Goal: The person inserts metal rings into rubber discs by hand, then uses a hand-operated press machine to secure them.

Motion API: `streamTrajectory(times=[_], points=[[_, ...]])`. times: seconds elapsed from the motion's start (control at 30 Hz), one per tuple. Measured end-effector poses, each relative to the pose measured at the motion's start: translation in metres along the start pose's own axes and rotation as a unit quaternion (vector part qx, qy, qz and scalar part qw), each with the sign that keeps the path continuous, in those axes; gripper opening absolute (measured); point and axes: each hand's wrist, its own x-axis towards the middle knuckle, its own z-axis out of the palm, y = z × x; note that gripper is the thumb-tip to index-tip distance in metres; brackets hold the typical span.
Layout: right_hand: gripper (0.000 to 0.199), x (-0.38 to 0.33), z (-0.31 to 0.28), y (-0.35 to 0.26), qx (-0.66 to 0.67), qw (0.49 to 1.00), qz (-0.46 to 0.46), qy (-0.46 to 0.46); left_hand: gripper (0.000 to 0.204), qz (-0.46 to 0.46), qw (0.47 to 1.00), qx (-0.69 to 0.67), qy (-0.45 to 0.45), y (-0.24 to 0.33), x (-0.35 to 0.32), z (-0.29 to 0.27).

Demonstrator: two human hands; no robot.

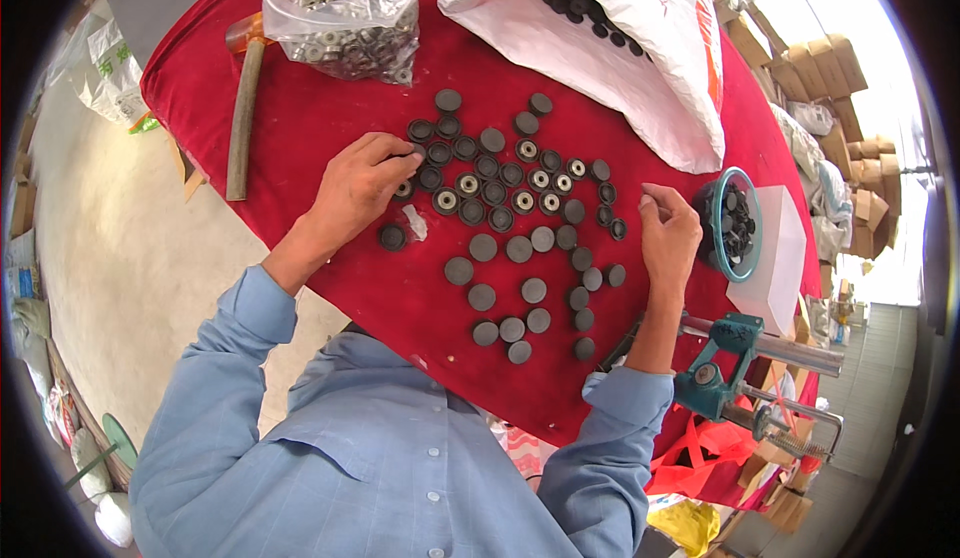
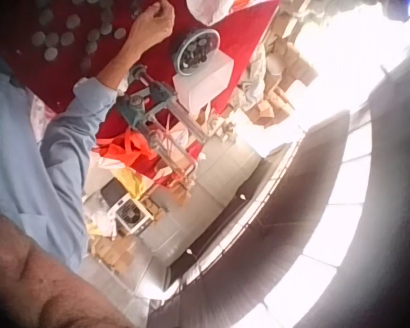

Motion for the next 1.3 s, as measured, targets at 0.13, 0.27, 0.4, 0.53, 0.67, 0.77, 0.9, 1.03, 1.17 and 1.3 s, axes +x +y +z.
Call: streamTrajectory(times=[0.13, 0.27, 0.4, 0.53, 0.67, 0.77, 0.9, 1.03, 1.17, 1.3], points=[[0.021, -0.007, 0.012, 0.014, 0.009, 0.999, 0.029, -0.036, 0.03, 0.032, 0.999, 0.023, -0.019, 0.004, -0.001, -0.006], [0.03, -0.009, 0.017, 0.01, -0.132, 0.987, 0.068, -0.066, 0.039, 0.055, 0.996, 0.049, -0.06, -0.001, -0.007, -0.008], [0.035, -0.023, 0.026, 0.023, -0.188, 0.977, 0.051, -0.08, 0.043, 0.064, 0.995, 0.038, -0.069, -0.004, -0.006, -0.006], [0.035, -0.027, 0.034, 0.036, -0.126, 0.991, 0.0, -0.055, 0.045, 0.043, 0.998, 0.024, -0.046, 0.001, -0.014, -0.001], [0.031, -0.023, 0.038, 0.032, 0.033, 0.993, 0.077, -0.088, 0.045, 0.006, 0.999, -0.006, -0.031, 0.002, -0.016, 0.001], [0.03, -0.014, 0.046, 0.017, 0.091, 0.99, 0.075, -0.073, 0.045, 0.01, 0.999, 0.002, -0.031, 0.002, -0.016, 0.0], [0.026, 0.002, 0.062, 0.002, 0.068, 0.995, -0.066, 0.002, 0.044, 0.021, 0.999, 0.009, -0.03, 0.0, -0.016, 0.0], [0.02, 0.009, 0.076, -0.002, 0.009, 0.991, -0.131, 0.029, 0.043, 0.032, 0.999, 0.018, -0.027, 0.002, -0.014, -0.001], [0.018, 0.005, 0.086, -0.007, -0.017, 0.983, -0.18, 0.032, 0.042, 0.028, 0.999, 0.016, -0.027, 0.002, -0.015, -0.002], [0.017, -0.001, 0.088, -0.004, -0.099, 0.97, -0.223, 0.016, 0.043, 0.031, 0.999, 0.01, -0.029, 0.001, -0.014, -0.003]])
